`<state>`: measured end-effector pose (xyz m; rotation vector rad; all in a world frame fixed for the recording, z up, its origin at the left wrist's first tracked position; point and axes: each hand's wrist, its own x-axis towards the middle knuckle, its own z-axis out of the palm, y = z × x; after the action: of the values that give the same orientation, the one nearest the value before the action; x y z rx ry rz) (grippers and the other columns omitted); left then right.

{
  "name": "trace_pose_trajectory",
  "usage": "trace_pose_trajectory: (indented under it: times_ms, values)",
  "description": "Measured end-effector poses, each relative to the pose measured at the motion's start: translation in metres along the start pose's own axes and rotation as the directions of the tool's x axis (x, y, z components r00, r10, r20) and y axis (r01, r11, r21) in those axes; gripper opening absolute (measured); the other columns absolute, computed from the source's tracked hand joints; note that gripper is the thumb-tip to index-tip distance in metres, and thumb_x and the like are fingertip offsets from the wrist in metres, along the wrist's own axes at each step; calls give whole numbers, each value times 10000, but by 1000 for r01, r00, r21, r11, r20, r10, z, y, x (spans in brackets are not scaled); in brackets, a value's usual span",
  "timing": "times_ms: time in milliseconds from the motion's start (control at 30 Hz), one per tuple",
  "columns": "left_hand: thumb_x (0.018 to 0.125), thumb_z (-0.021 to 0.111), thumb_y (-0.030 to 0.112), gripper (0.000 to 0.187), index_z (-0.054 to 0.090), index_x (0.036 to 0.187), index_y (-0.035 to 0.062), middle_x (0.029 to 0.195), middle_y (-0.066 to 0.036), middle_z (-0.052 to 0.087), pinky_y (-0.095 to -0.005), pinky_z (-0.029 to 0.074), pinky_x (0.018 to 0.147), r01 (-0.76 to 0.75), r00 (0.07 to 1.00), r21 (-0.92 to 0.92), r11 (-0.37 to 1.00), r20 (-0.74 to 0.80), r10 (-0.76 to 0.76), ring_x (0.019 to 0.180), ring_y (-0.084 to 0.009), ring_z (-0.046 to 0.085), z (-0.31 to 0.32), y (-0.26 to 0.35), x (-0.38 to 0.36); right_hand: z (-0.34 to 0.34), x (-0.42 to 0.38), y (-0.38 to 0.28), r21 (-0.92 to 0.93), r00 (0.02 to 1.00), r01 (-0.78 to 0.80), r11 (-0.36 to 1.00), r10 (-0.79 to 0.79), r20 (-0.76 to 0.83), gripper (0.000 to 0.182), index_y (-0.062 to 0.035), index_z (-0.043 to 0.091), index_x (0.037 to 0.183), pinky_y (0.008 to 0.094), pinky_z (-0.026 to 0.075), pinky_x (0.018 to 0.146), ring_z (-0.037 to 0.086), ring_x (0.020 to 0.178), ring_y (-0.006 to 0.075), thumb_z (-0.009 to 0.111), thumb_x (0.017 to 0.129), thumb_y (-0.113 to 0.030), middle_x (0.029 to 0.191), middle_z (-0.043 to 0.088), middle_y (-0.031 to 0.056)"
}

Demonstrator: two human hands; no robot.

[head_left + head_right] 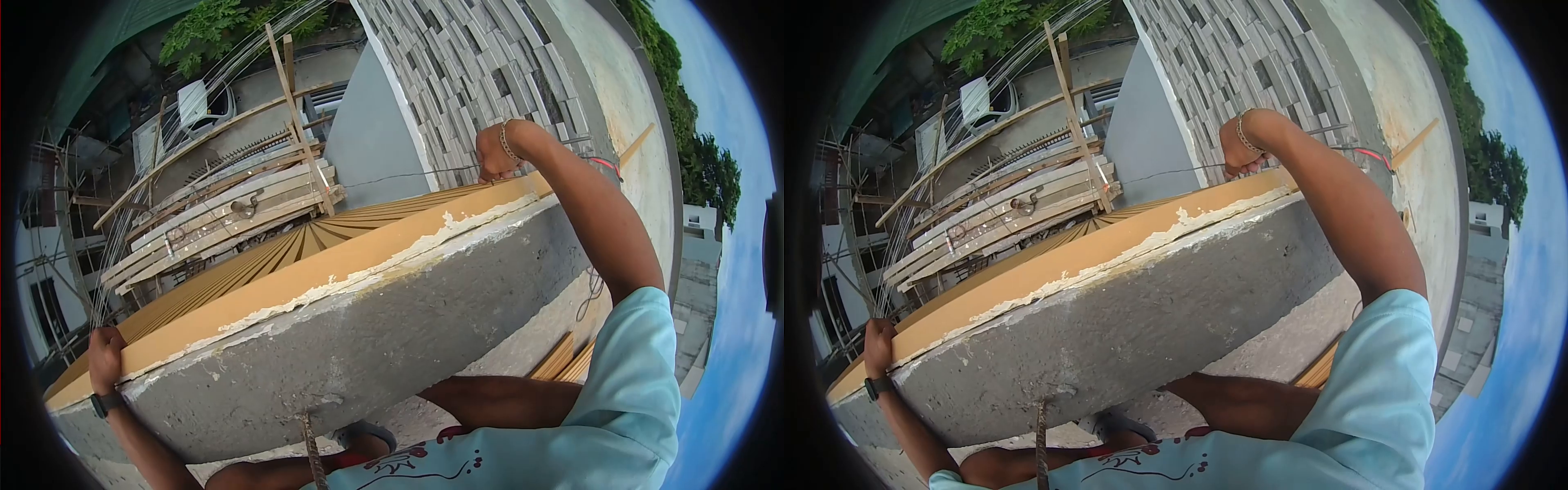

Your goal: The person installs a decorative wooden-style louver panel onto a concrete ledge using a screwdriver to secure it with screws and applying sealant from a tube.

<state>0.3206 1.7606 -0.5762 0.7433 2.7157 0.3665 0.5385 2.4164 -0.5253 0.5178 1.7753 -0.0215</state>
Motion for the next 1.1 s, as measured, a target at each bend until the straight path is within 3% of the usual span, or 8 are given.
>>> trace_pose_trajectory:
  times_ms: [300,433,533,800,933,1000,1033,1100]
  values:
    - [734,466,200,297,547,640,-70,631,-192,556,-398,415,647,59,996,-63,996,69,-55,653,-323,544,-1,6,1,6,7,39,415,980,178,892,-198,6,152,-43,689,816,262,422,474,532,530,103,642,743,-167,645,627,20]
    - [729,467,214,309,540,626,-67,644,-196,553,-402,408,661,-25,997,1,1000,-73,25,676,-335,534,10,-9,-2,1,-1,34,376,981,182,908,-194,-7,135,-32,684,808,260,418,475,545,546,98,635,722,-124,656,635,25]
    - [720,468,223,312,534,617,-64,632,-198,545,-404,401,646,85,995,-35,996,47,-83,653,-333,524,0,5,1,-2,-3,30,376,979,191,907,-204,-5,141,-26,682,805,257,419,477,566,567,97,628,689,-87,685,654,37]
    - [708,464,220,313,508,596,-69,586,-193,523,-405,388,595,98,994,-65,993,59,-94,589,-321,508,-3,14,2,-30,0,43,345,970,223,912,-172,-172,128,-21,672,747,259,435,475,567,528,99,613,645,-73,657,663,60]
    - [712,459,218,318,490,589,-74,573,-187,516,-403,383,572,35,998,-102,994,-44,-40,558,-308,494,3,17,0,-32,-59,23,300,889,342,891,-203,-410,86,3,655,710,273,427,483,559,525,110,638,681,-77,621,642,58]
    - [725,461,208,304,500,609,-71,608,-187,525,-395,387,603,86,993,-101,991,84,-78,601,-300,504,-11,20,2,-13,-105,21,282,821,420,863,-229,-522,161,3,635,678,273,427,505,556,523,125,697,734,-135,597,622,49]
    - [737,464,198,290,509,630,-68,643,-188,535,-387,392,635,138,971,-95,986,207,-116,644,-292,514,-13,22,4,-4,-133,21,265,841,387,883,-219,-495,188,-4,633,682,286,430,520,562,535,132,698,762,-162,593,615,55]
    - [750,467,183,267,519,665,-65,700,-185,541,-379,393,674,123,982,-109,986,160,-104,697,-290,518,-4,-1,0,27,-181,27,284,863,371,884,-215,-457,211,-11,622,675,294,431,533,566,545,140,713,779,-171,585,602,55]
